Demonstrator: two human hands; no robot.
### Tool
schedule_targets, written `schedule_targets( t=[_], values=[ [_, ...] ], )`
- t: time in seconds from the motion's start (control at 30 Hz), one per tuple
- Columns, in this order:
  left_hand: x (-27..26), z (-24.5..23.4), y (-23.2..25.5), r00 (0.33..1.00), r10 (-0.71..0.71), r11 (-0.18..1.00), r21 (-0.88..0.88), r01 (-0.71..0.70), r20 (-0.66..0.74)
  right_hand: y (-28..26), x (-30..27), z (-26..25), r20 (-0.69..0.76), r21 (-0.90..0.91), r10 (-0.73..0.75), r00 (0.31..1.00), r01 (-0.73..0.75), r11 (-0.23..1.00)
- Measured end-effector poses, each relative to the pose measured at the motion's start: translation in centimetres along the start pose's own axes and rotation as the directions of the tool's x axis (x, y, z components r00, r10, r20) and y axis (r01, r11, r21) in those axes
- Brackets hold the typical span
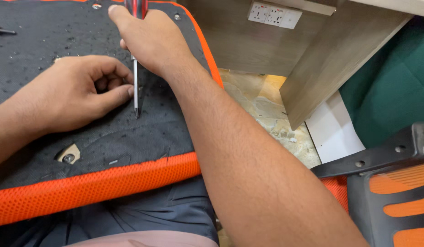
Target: The person uses a screwdriver to tighten screws into the underside of an orange and black chair seat. They repeatedly position the screwdriver, turn it to drive the screws, and adjust their grip while working on multiple screw holes.
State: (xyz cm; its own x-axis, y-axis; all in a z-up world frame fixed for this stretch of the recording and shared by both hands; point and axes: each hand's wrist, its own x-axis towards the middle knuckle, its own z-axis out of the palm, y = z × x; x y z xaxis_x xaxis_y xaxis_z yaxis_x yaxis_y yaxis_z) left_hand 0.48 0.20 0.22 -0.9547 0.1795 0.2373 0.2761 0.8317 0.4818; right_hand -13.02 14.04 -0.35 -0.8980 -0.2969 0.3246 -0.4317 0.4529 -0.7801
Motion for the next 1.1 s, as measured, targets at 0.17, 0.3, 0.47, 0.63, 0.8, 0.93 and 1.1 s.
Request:
schedule_targets(
  t=[0.17,0.3,0.47,0.63,0.8,0.93,1.1],
  values=[
    [-2.7,-0.2,1.4,0.993,-0.043,0.999,0.0,0.044,0.113,-1.7,-0.8,-0.7,-0.017,0.451,-0.078,0.997,0.077,0.889],
    [-4.3,-0.1,2.0,0.991,-0.054,0.997,-0.055,0.062,0.126,-2.0,-3.7,-0.6,-0.135,0.568,0.004,0.991,0.073,0.82],
    [-3.4,0.0,3.0,0.976,-0.17,0.982,-0.065,0.18,0.135,-2.9,-5.6,-0.2,-0.163,0.701,0.04,0.986,0.088,0.708],
    [-2.4,0.7,1.8,0.975,-0.166,0.984,-0.048,0.174,0.15,-3.9,-6.5,0.4,-0.397,0.48,-0.033,0.917,0.238,0.845],
    [-2.0,1.3,1.7,0.986,0.087,0.96,-0.275,-0.045,0.14,-4.7,-7.4,-0.1,-0.49,0.462,-0.015,0.871,0.275,0.843],
    [-2.4,1.0,1.4,0.98,-0.12,0.99,-0.061,0.131,0.157,-4.5,-7.1,0.5,-0.397,0.525,0.014,0.918,0.215,0.823],
    [-3.2,0.3,1.2,0.977,-0.144,0.982,-0.095,0.161,0.16,-4.8,-7.2,1.4,-0.394,0.54,-0.015,0.919,0.244,0.806]
  ],
)
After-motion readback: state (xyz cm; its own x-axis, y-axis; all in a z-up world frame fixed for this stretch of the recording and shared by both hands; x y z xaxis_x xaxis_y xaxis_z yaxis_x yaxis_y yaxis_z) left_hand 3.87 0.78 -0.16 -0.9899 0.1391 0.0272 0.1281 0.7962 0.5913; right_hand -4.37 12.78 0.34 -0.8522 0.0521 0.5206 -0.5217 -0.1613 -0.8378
